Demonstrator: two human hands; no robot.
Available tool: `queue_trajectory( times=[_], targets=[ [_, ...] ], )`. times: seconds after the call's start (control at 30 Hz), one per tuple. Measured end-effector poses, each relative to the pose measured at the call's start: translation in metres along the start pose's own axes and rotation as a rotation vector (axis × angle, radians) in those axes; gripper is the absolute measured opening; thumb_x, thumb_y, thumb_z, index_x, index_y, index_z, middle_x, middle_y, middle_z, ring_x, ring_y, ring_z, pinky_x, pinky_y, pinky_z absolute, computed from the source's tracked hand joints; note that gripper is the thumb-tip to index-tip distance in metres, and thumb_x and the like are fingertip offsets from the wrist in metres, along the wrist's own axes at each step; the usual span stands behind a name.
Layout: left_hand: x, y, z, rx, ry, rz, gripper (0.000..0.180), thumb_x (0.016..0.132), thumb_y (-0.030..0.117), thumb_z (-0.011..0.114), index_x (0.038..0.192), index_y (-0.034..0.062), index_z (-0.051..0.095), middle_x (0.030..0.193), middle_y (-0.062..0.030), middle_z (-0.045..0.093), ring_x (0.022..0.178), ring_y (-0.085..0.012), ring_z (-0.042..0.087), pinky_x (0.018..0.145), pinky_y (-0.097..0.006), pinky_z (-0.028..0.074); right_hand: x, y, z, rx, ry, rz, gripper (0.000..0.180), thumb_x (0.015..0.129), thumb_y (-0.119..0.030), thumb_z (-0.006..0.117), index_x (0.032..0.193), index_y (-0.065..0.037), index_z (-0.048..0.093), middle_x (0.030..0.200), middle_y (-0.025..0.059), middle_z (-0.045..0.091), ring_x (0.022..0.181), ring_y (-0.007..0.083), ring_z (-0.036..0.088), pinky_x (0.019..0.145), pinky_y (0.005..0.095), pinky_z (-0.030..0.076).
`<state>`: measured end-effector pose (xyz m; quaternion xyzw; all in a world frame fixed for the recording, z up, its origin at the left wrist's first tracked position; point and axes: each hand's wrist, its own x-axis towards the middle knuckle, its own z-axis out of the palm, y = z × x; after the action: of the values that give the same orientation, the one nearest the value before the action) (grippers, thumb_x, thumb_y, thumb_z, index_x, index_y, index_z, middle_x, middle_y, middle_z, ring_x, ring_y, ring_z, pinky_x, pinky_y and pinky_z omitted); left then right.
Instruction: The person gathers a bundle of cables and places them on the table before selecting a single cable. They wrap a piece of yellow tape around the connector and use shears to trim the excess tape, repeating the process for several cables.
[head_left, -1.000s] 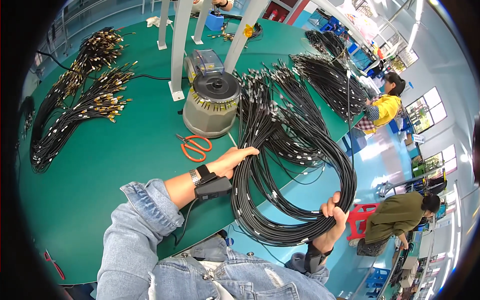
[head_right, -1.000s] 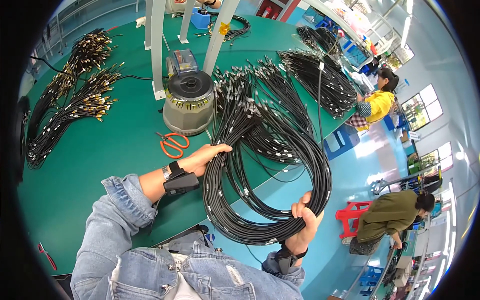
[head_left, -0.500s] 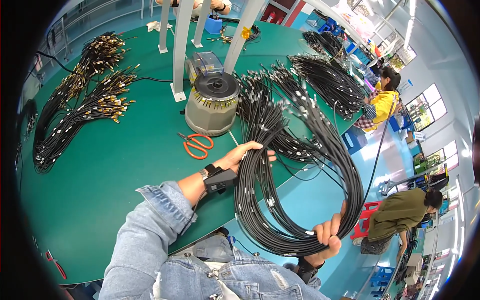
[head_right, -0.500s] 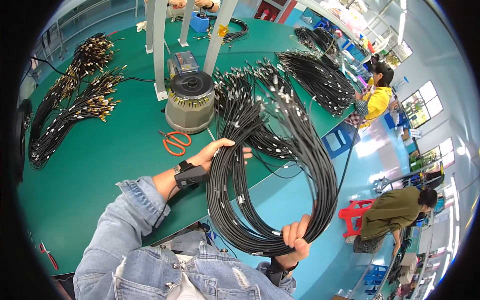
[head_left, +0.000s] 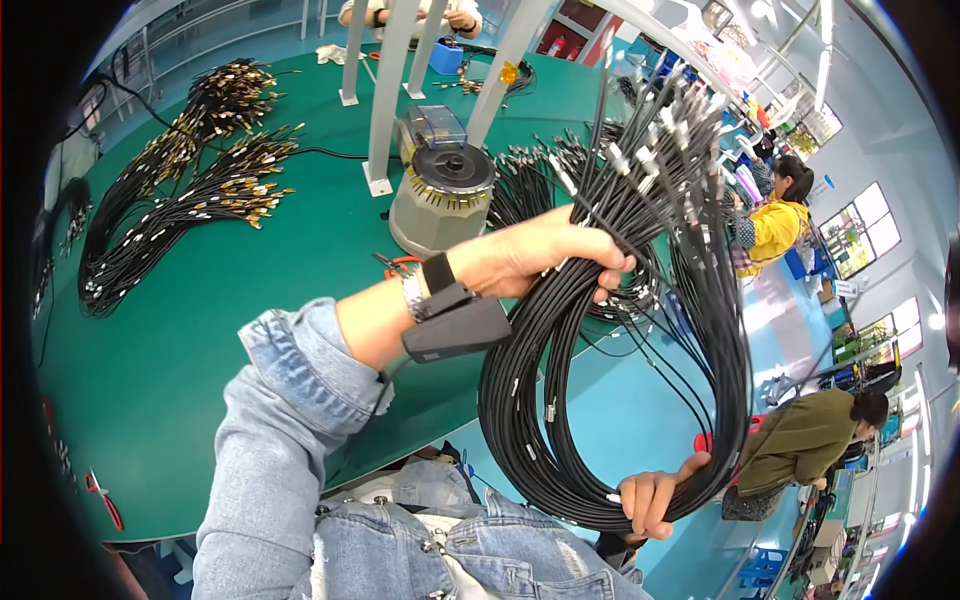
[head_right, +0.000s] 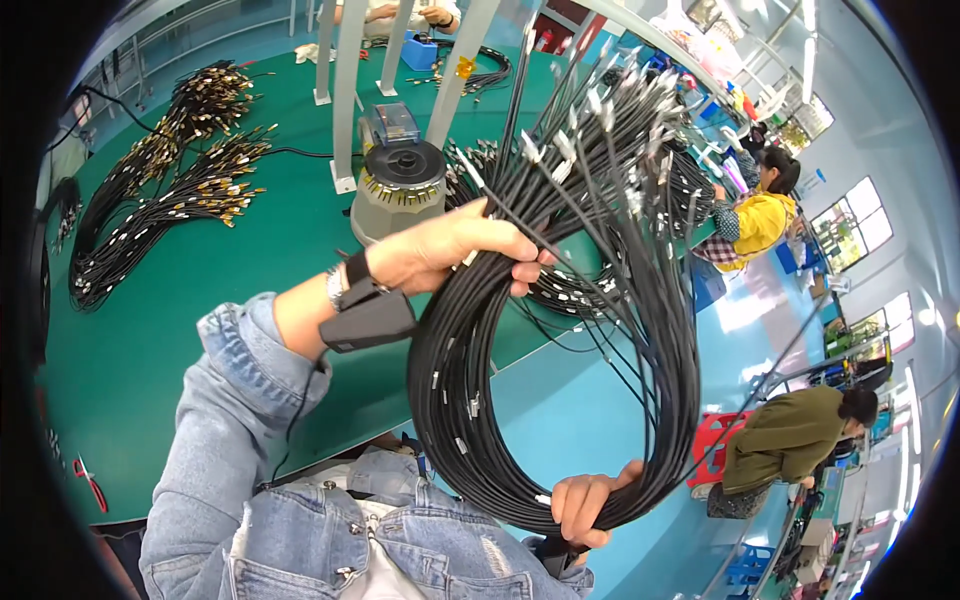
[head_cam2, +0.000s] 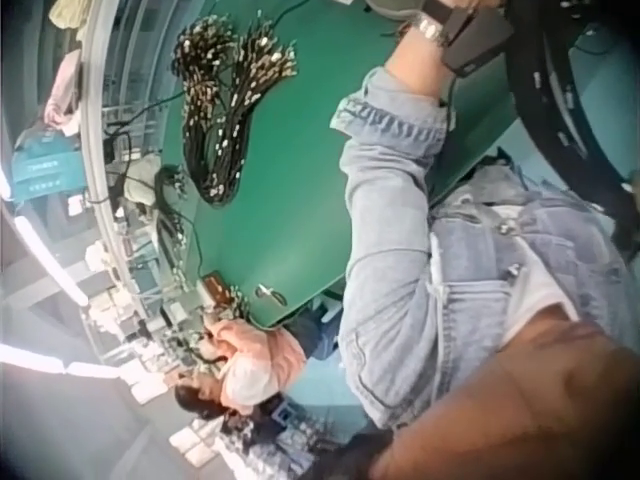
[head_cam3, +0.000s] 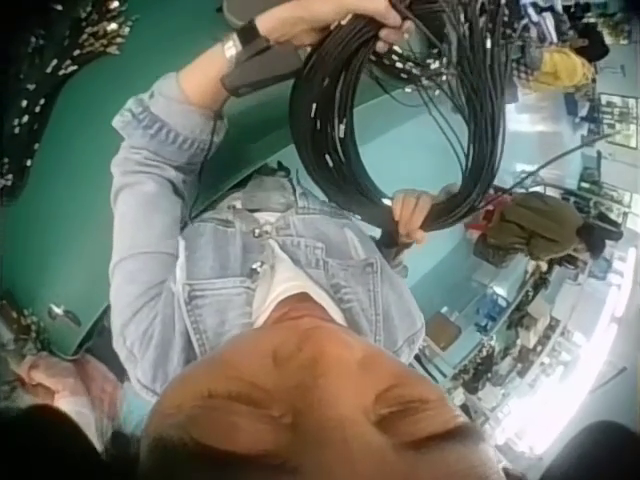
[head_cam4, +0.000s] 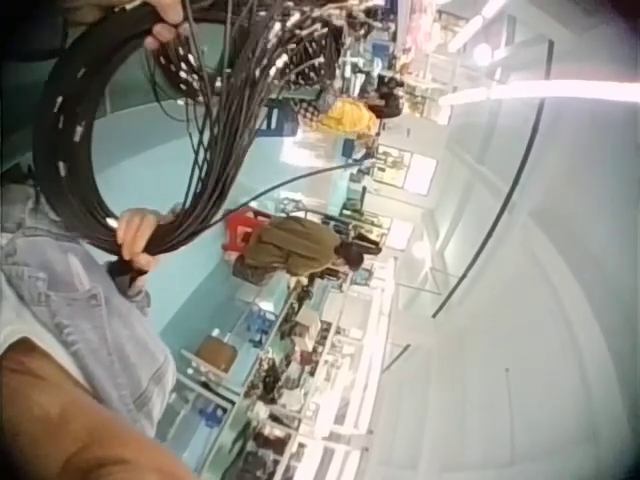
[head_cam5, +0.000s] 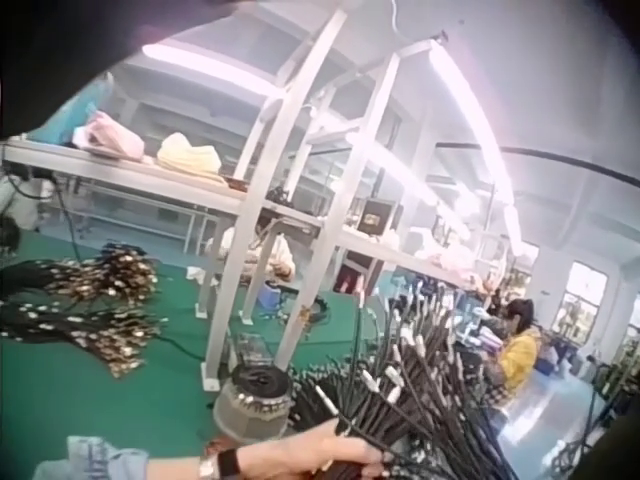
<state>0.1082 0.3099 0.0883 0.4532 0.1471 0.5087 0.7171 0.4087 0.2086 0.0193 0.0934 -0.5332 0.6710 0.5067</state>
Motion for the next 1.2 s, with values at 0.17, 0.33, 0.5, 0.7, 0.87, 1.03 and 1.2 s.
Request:
queue_trajectory(
  times=[0.17,0.33,0.5,0.7,0.87,1.03,1.2],
  targets=[
    [-0.081,0.067,0.034,0.233,0.092,0.053,0.025,0.078,0.013,0.062,0.097,-0.0012,0.056,0.076,-0.0064,0.058,0.064,-0.0113,0.055,0.059,-0.026,0.048,0.033,0.002,0.01,0.447,-0.272,-0.039,0.088,0.082,-0.01,0.064,0.146,-0.009,0.004,0.074,0.0009,0.056,0.058,0.0135,0.056,0.069,0.031,0.044],
    [-0.189,0.095,0.075,0.283,0.322,0.146,0.041,0.075,0.01,0.057,0.114,0.0068,0.046,0.081,-0.0035,0.049,0.06,-0.0067,0.043,0.054,-0.023,0.039,0.068,0.024,0.046,0.745,-0.044,-0.107,0.098,0.08,-0.021,0.069,0.145,-0.005,-0.003,0.093,0.0,0.056,0.082,0.0127,0.056,0.091,0.034,0.037],
    [-0.286,0.088,0.112,0.218,0.707,0.271,0.046,0.074,0.01,0.052,0.119,0.0148,0.041,0.083,-0.0021,0.042,0.058,-0.0037,0.037,0.051,-0.02,0.034,0.097,0.058,0.088,1.008,-0.156,-0.023,0.109,0.076,-0.028,0.075,0.144,-0.002,-0.006,0.104,0.0007,0.054,0.095,0.0119,0.053,0.1,0.0356,0.03],
    [-0.392,0.083,0.12,0.028,0.841,0.371,0.036,0.076,0.004,0.047,0.111,0.0131,0.047,0.083,-0.0053,0.043,0.061,-0.0074,0.037,0.06,-0.023,0.037,0.114,0.101,0.172,1.165,-0.112,0.087,0.11,0.076,-0.031,0.075,0.143,0.0,-0.006,0.106,0.0001,0.054,0.095,0.0111,0.054,0.1,0.0353,0.031],
    [-0.482,0.076,0.124,0.061,0.942,0.494,0.041,0.075,0.002,0.047,0.115,0.0127,0.044,0.083,-0.0061,0.044,0.06,-0.0077,0.039,0.058,-0.023,0.038,0.131,0.156,0.229,1.154,-0.247,0.269,0.1,0.081,-0.029,0.071,0.143,0.001,-0.001,0.104,-0.0026,0.053,0.087,0.0078,0.054,0.091,0.0322,0.036],
    [-0.541,0.073,0.083,-0.028,0.996,0.51,0.038,0.075,0.0,0.05,0.112,0.01,0.044,0.084,-0.0078,0.046,0.06,-0.0084,0.041,0.057,-0.024,0.041,0.124,0.21,0.253,1.032,-0.373,0.536,0.091,0.075,-0.035,0.069,0.141,0.001,0.018,0.073,-0.0031,0.048,0.069,0.0091,0.048,0.073,0.0291,0.033],
    [-0.553,0.08,0.038,0.034,1.109,0.363,0.036,0.077,-0.003,0.053,0.109,0.0089,0.044,0.077,-0.0067,0.047,0.055,-0.007,0.042,0.052,-0.024,0.04,0.13,0.266,0.239,0.807,-0.639,0.726,0.089,0.069,-0.022,0.067,0.142,-0.001,0.02,0.069,-0.0004,0.049,0.063,0.012,0.048,0.074,0.0292,0.035]
  ],
)
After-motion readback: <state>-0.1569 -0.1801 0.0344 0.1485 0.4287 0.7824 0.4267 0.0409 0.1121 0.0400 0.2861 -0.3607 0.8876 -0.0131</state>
